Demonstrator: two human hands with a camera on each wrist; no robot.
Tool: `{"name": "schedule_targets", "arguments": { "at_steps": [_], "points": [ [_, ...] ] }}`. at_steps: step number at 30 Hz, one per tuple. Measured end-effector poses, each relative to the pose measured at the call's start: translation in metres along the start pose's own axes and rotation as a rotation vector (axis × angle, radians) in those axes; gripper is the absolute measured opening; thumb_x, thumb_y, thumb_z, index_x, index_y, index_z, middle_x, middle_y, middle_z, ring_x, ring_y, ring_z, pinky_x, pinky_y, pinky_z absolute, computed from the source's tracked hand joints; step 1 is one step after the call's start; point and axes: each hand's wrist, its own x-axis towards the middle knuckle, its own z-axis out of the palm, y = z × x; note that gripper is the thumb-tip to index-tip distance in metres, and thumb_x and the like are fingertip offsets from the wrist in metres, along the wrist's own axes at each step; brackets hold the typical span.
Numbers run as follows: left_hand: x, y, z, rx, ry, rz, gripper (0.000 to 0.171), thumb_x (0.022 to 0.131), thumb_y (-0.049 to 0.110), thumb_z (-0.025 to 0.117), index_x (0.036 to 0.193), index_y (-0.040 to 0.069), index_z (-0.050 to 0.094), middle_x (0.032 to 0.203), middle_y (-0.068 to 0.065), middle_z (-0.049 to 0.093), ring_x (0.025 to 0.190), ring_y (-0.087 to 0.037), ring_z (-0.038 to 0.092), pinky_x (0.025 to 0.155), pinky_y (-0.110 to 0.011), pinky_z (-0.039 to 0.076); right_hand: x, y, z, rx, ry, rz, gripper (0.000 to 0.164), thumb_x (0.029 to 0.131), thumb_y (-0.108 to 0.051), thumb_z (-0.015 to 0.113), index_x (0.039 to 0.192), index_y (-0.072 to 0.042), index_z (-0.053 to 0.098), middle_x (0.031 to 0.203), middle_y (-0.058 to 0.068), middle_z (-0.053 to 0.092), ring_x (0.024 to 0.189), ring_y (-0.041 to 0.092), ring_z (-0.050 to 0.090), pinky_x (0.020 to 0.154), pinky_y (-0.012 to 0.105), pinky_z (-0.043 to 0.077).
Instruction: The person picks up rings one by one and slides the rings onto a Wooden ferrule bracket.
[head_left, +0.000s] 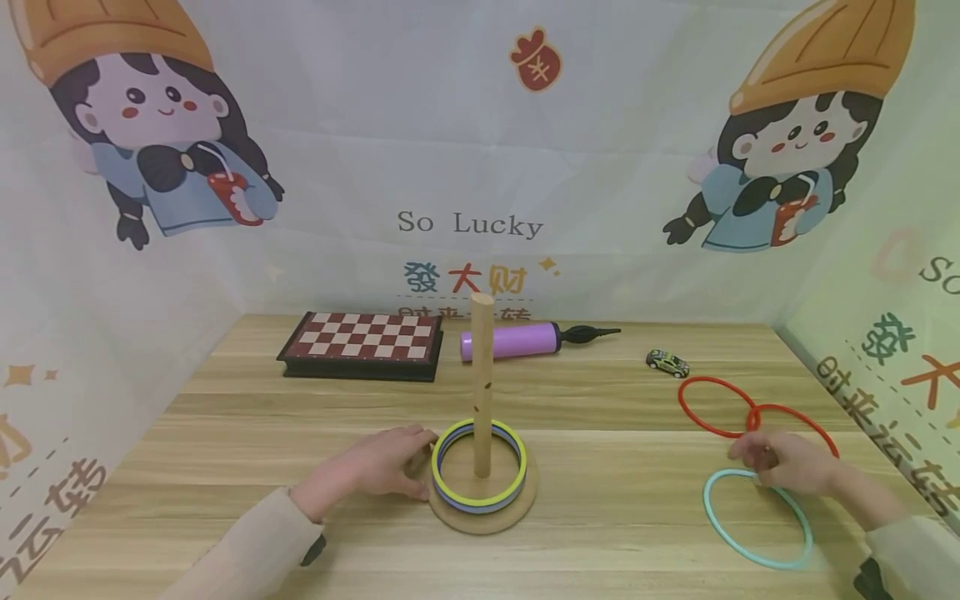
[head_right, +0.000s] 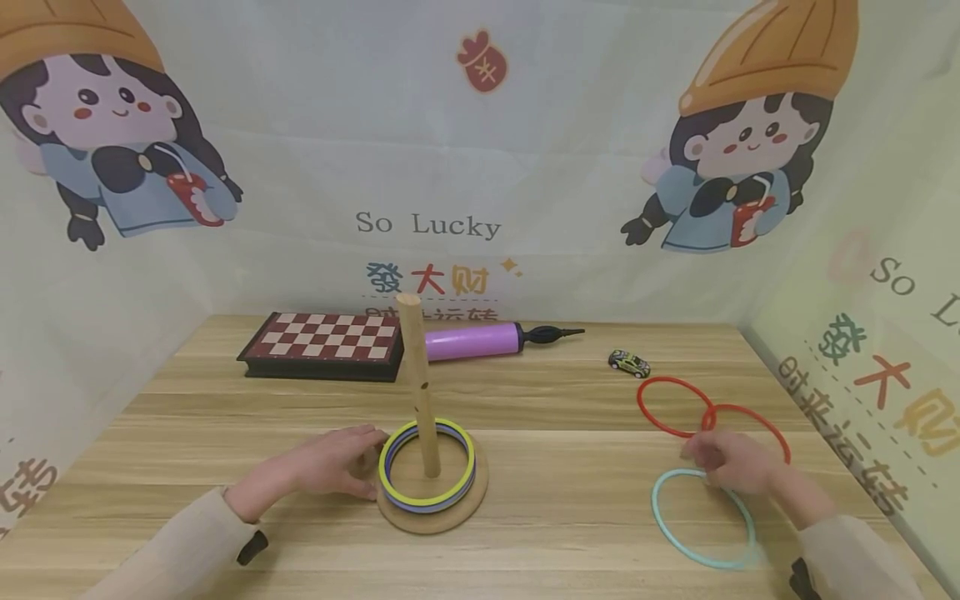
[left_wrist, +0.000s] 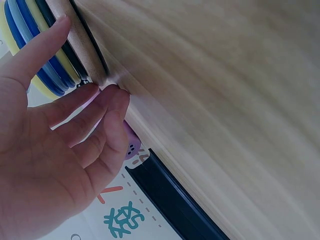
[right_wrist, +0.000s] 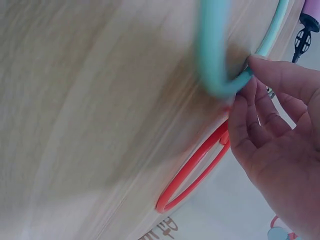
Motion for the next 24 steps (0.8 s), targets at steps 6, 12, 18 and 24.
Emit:
{"name": "schedule_targets", "arguments": {
  "at_steps": [6,12,18,24],
  "points": [
    [0.001,-0.001,0.000,0.005,-0.002,-0.007,0.067,0.070,0.032,0.072,0.123,0.002,0.045,0.111,-0.006,0.051,0.102,-0.022,0.048,0.086,-0.040,0.038,0.003,-0.003,-0.001,0.030,-0.049,-0.015,0.024,0.072,0.005,0.063,0.095,0.011,0.055,0.087,0.001,0.058,0.080,0.002,0.051,0.064,0.022,0.046],
    [0.000,0.000,0.000,0.008,-0.004,-0.003,0.067,0.070,0.031,0.072,0.123,0.001,0.045,0.112,-0.006,0.051,0.102,-0.023,0.048,0.086,-0.040,0.038,0.011,-0.010,-0.001,0.044,-0.077,-0.050,0.027,0.071,0.010,0.060,0.098,0.010,0.055,0.084,0.003,0.058,0.076,0.006,0.051,0.062,0.023,0.046],
    [0.001,0.000,0.001,0.010,-0.006,-0.011,0.067,0.070,0.032,0.072,0.124,0.002,0.044,0.112,-0.006,0.051,0.102,-0.022,0.048,0.086,-0.039,0.039,0.021,-0.023,-0.004,0.129,-0.121,-0.079,0.031,0.073,0.012,0.055,0.104,0.005,0.054,0.083,0.007,0.055,0.075,0.011,0.051,0.058,0.026,0.046],
    [0.000,-0.001,0.001,0.010,-0.004,-0.010,0.068,0.070,0.032,0.072,0.124,0.001,0.044,0.113,-0.007,0.051,0.104,-0.024,0.047,0.087,-0.040,0.037,0.031,-0.036,-0.008,0.292,-0.136,0.006,0.033,0.078,0.011,0.049,0.111,0.010,0.048,0.083,0.014,0.051,0.071,0.011,0.048,0.054,0.028,0.046]
  ]
}}
